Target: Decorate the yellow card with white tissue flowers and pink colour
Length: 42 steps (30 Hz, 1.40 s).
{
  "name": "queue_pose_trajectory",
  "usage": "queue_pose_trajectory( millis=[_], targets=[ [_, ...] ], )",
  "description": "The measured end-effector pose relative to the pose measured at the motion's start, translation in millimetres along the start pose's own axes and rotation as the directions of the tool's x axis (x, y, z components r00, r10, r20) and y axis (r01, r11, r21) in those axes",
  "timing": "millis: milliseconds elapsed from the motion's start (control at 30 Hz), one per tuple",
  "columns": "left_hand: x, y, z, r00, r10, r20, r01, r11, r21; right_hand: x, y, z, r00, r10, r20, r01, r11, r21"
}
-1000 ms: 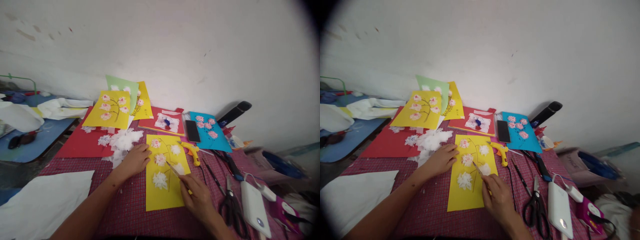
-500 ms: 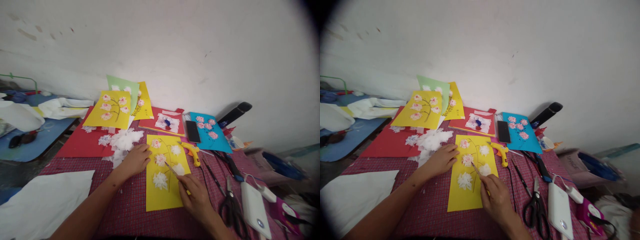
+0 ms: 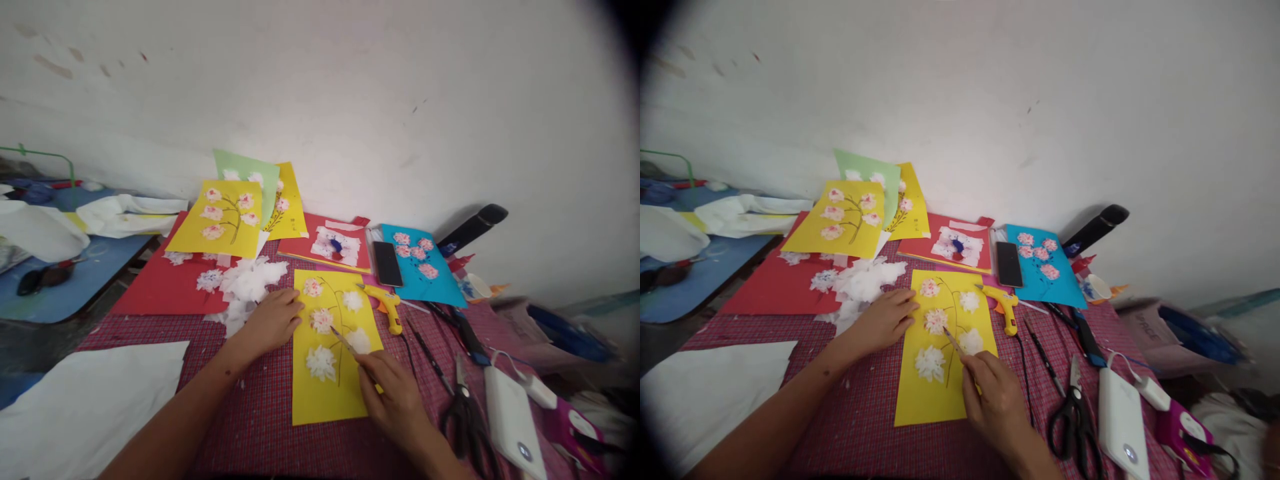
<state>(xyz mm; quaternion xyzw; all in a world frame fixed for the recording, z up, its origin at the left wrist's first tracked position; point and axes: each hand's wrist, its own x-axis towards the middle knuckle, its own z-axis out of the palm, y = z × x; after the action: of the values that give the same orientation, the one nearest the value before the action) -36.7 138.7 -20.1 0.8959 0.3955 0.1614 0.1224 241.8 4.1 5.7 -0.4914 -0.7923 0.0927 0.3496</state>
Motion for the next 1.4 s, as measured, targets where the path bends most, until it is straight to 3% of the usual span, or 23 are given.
queue_pose_trajectory(
  millis=[333, 700, 1033, 1400],
  targets=[
    [-0.1, 2.2, -3.1, 1.0, -0.009, 0.003, 0.009, 1.0, -0.022, 18.4, 0.7, -1.0, 1.0, -0.002, -0.014, 0.002, 1.0, -0.007],
    [-0.5, 2.7, -2.9, 1.0, -0.001, -0.007, 0.001, 1.0, -0.012, 18.0, -0.3, -0.3, 0.999, -0.018, -0.03, 0.019, 1.0, 0.013],
    [-0.2, 2.8, -3.7, 1.0, -0.007, -0.009, 0.007, 1.0, 0.01, 25.8, -1.4, 13.5, 0.998, -0.028, 0.057, 0.028, 1.0, -0.012],
    [-0.6, 3.9, -5.5, 1.0, 0.0, -0.025, 0.0, 1.0, 0.002, 28.8, -4.3, 2.3, 1.0, -0.029, 0.005, 0.029, 0.999, 0.015]
  ],
)
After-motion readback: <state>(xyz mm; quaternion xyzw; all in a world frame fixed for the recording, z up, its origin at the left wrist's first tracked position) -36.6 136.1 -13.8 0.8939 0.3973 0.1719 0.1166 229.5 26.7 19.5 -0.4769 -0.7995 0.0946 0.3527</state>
